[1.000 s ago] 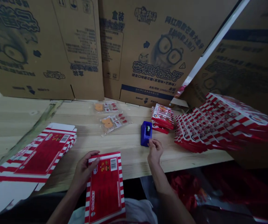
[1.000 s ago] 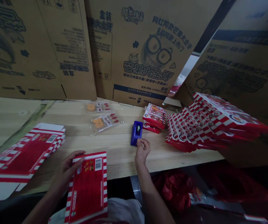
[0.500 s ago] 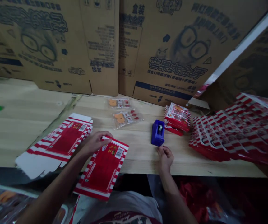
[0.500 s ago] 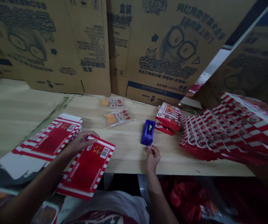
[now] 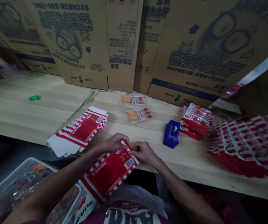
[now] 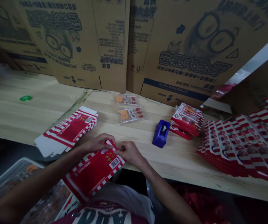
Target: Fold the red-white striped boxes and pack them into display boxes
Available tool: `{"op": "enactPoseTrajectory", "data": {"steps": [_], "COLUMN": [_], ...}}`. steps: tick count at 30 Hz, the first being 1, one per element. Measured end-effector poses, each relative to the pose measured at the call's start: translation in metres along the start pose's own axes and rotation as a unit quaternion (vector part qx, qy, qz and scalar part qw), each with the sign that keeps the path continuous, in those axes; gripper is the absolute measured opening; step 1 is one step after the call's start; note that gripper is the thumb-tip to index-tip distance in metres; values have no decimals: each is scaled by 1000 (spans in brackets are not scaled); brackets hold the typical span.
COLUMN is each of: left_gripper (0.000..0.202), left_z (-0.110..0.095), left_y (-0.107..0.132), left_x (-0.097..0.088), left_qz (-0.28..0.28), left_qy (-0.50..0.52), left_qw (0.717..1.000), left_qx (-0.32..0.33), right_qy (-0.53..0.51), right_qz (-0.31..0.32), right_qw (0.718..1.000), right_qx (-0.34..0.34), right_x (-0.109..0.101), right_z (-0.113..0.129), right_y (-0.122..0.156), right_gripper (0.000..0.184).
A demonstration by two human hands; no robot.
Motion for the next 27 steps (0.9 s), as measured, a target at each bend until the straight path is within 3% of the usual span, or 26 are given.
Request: {"op": "enactPoseTrajectory", "data": {"steps": [3, 5, 9, 12, 14, 16, 18, 20, 22, 24, 27], "left_gripper": [17, 19, 21, 22, 22, 22, 28, 39, 47, 47, 47], "left_z": [-1, -4, -20, -32, -35, -31, -18, 1, 20, 37, 53], "left_y": [4, 5, 5, 7, 10, 16, 27, 44, 65, 88, 114], "left_x": [-3, -4, -7, -14, -22, -29, -32, -26, -12, 6, 29], "left_qz": [-3, 6, 10, 17, -4, -83, -227, -384, -494, -539, -531], "left_qy": [-11, -15, -30, -29, -26, -4, 67, 159, 196, 126, -108], "left_qw": [1000, 1000, 998, 998, 998, 996, 972, 907, 841, 823, 825], "left_qx": [-6, 9, 54, 60, 56, 36, -14, -71, -103, -128, -159], "right_qy": [-101, -203, -413, -510, -529, -487, -355, -192, -87, -35, 43], "right_qz": [-21, -2, 85, 125, 126, 115, 67, -18, -82, -105, -107], "right_qw": [994, 976, 893, 830, 819, 851, 925, 979, 992, 994, 993], "right_qx": [47, 78, 157, 187, 183, 162, 118, 66, 34, 22, 3], "right_x": [3, 1, -1, 4, 5, 0, -14, -34, -54, -69, -77], "right_z": [-5, -3, 7, 11, 9, 4, -5, -16, -27, -35, -39], "right_y": [0, -1, -1, -3, -11, -28, -55, -87, -123, -157, -200], "right_gripper": [27, 31, 39, 42, 44, 42, 36, 32, 24, 14, 9]}}
Point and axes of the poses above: each hand's wrist, its own y-axis away from the middle knuckle, its own x-axis out of the palm, z = x × y, the point moved 1 cm from there along -y, towards the middle knuckle, and after that the axes turned 2 degrees about x, right-handed, at the moved point
